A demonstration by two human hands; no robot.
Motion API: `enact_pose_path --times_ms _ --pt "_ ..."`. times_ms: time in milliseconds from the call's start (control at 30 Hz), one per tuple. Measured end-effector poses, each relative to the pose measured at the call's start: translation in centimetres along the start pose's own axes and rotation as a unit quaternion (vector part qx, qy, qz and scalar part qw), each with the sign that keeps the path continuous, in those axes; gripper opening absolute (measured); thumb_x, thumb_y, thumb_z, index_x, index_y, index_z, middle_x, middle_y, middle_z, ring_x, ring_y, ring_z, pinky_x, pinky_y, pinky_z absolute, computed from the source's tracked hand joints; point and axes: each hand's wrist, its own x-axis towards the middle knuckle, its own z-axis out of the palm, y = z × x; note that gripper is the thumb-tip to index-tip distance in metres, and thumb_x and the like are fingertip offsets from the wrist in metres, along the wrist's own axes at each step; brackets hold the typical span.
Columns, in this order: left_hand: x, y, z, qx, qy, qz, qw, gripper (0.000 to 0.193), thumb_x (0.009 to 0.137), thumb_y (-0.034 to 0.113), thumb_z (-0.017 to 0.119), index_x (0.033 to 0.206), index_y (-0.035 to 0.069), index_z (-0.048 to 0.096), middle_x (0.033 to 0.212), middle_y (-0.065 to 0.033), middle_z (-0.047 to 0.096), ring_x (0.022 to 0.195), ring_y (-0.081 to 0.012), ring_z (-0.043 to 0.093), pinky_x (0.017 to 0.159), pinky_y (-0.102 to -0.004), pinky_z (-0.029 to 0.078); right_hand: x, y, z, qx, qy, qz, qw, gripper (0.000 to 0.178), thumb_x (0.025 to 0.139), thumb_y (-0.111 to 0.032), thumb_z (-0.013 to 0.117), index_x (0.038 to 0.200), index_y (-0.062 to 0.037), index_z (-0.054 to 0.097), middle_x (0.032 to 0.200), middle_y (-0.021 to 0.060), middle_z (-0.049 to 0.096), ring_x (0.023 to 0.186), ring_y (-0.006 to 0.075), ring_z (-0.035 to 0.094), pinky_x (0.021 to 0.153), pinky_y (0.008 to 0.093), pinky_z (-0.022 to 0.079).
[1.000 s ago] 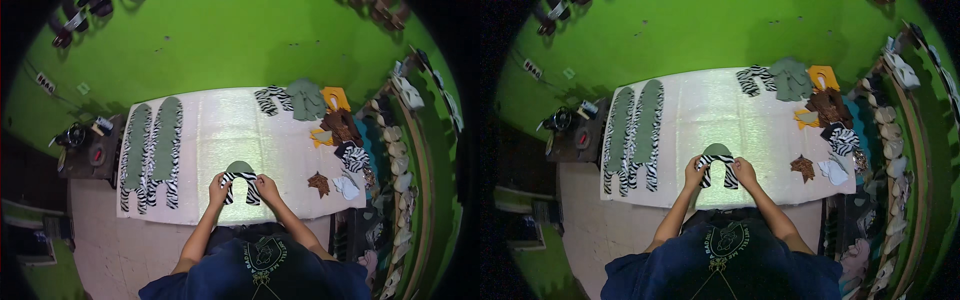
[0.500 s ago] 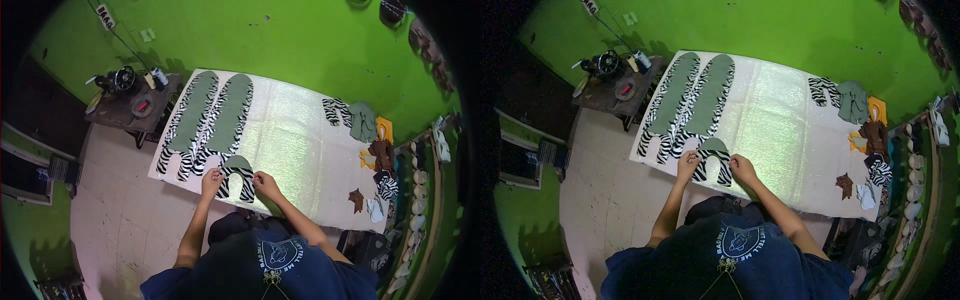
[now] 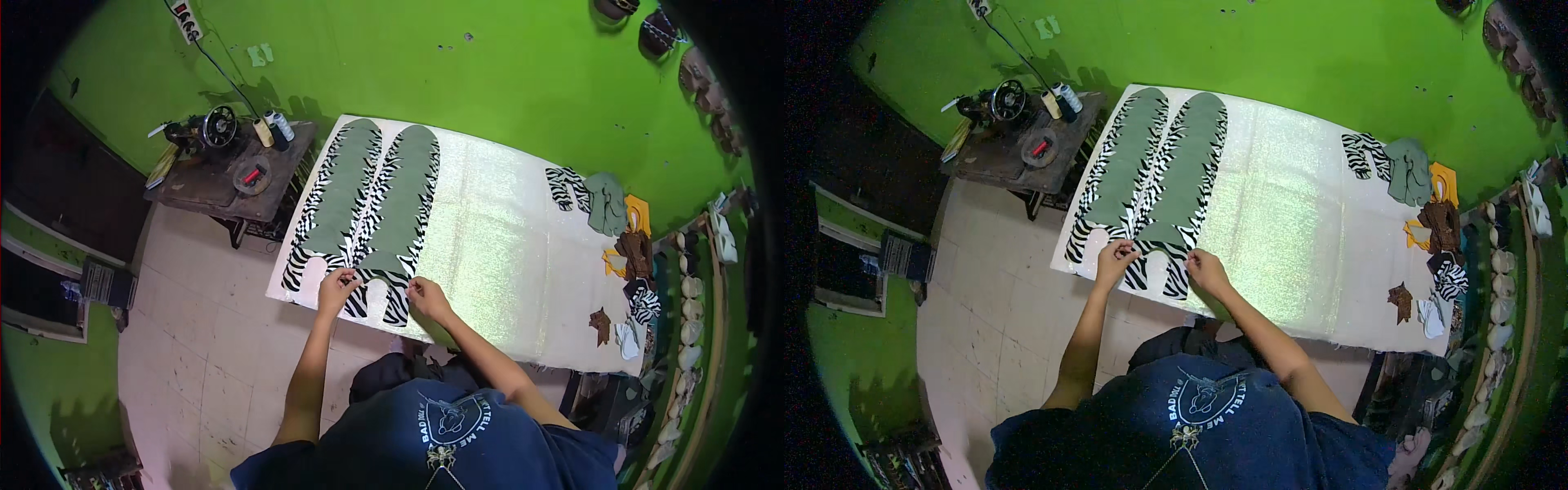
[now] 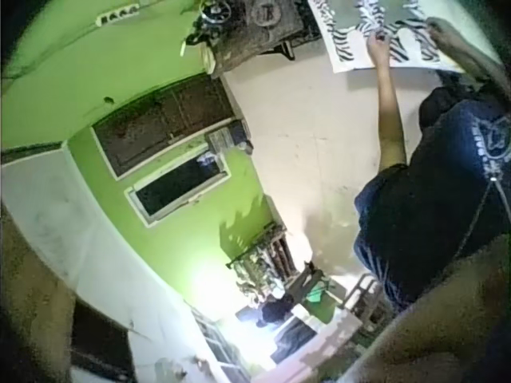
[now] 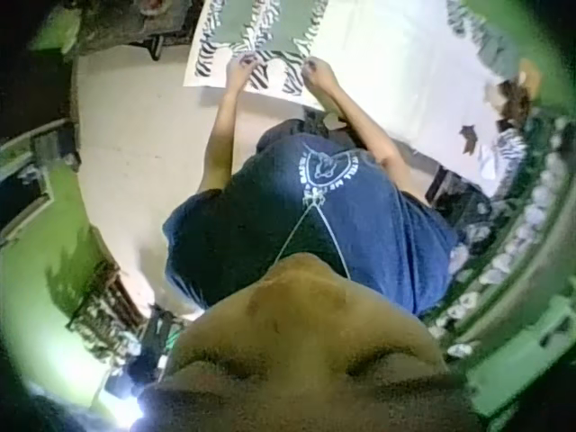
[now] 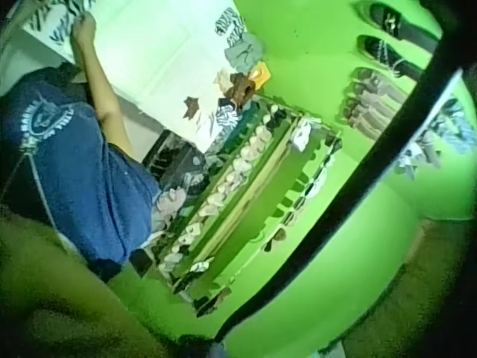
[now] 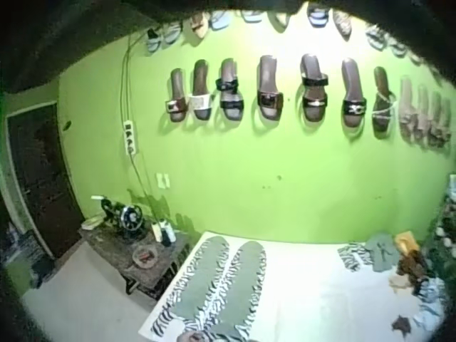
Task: The person assembles shoe components on a white work table. They pick up zebra-patterned fabric pieces and green foam inserts, aligning them together and pressing them to form a unit. The person repeats this process, handling the parts one at a time and placing the assembled units on the table.
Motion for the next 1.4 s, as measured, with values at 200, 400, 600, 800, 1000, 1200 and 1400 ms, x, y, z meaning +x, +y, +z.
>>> enact_pose_path --times_ms 200,400,600,800,1000,1200,1400 --pt "2.3 0.3 -0.2 0.074 -0.03 0.016 0.997 0.029 0.067 0.014 0.073 0.091 0.002 0.063 0.079 -0.0037 0.061 0.068 -0.0086 0.053 0.06 -0.0208 0.041 1.1 0.8 0.6 -0.013 0.04 0.001 0.999 0.014 0.081 -0.01 0.057 0.087 0.002 0.054 0.068 0.0059 0.057 0.062 0.0117 0.057 0.059 0.0256 0.045" --pt "3.3 0.0 -0.2 0.121 -0.041 0.036 0.991 0.029 0.066 0.026 0.073 0.089 0.009 0.064 0.077 -0.0006 0.061 0.059 -0.0123 0.051 0.055 -0.027 0.04 1.4 0.7 0.8 -0.019 0.061 0.009 0.998 0.012 0.081 -0.009 0.057 0.087 0.0008 0.053 0.068 0.0063 0.058 0.062 0.0127 0.057 0.059 0.0263 0.046" --pt "3.7 -0.3 -0.1 0.128 -0.051 0.034 0.99 0.032 0.066 0.026 0.073 0.091 0.01 0.064 0.079 -0.0012 0.062 0.065 -0.0133 0.054 0.058 -0.0273 0.04 1.4 1.0 1.6 -0.02 0.088 0.04 0.995 0.014 0.08 -0.011 0.057 0.088 0.0001 0.054 0.07 0.0072 0.058 0.063 0.014 0.057 0.061 0.0272 0.046" --pt "3.8 0.1 0.0 0.135 -0.065 0.036 0.988 0.031 0.066 0.026 0.073 0.091 0.009 0.064 0.078 -0.0026 0.062 0.067 -0.0147 0.056 0.058 -0.0275 0.041 0.8 -0.2 1.6 -0.046 0.109 0.063 0.991 0.02 0.077 -0.014 0.058 0.091 0.0001 0.054 0.071 0.0106 0.058 0.064 0.0183 0.057 0.062 0.0294 0.046" --pt "3.7 -0.2 0.3 0.148 -0.049 0.053 0.986 0.031 0.066 0.025 0.073 0.091 0.009 0.064 0.079 -0.0033 0.062 0.071 -0.0164 0.058 0.06 -0.0296 0.042 0.5 -1.0 1.8 -0.057 0.114 0.093 0.988 0.024 0.077 -0.017 0.058 0.093 -0.0004 0.053 0.07 0.0119 0.057 0.063 0.0207 0.057 0.061 0.0316 0.045" --pt "3.6 -0.1 0.5 0.165 -0.046 0.043 0.984 0.031 0.066 0.024 0.072 0.092 0.009 0.064 0.081 -0.0026 0.062 0.073 -0.0184 0.059 0.062 -0.0307 0.043 0.7 -1.0 2.2 -0.077 0.132 0.095 0.984 0.023 0.076 -0.016 0.057 0.093 -0.0009 0.053 0.068 0.0119 0.056 0.062 0.0223 0.056 0.06 0.0333 0.045" --pt "3.5 -0.3 0.8 0.189 -0.036 0.064 0.979 0.033 0.066 0.021 0.072 0.094 0.007 0.063 0.081 -0.0025 0.061 0.071 -0.0146 0.056 0.059 -0.0273 0.042 0.9 -0.3 2.5 -0.088 0.141 0.088 0.982 0.023 0.075 -0.015 0.057 0.092 -0.0005 0.051 0.068 0.0135 0.058 0.062 0.0249 0.058 0.059 0.0341 0.045"
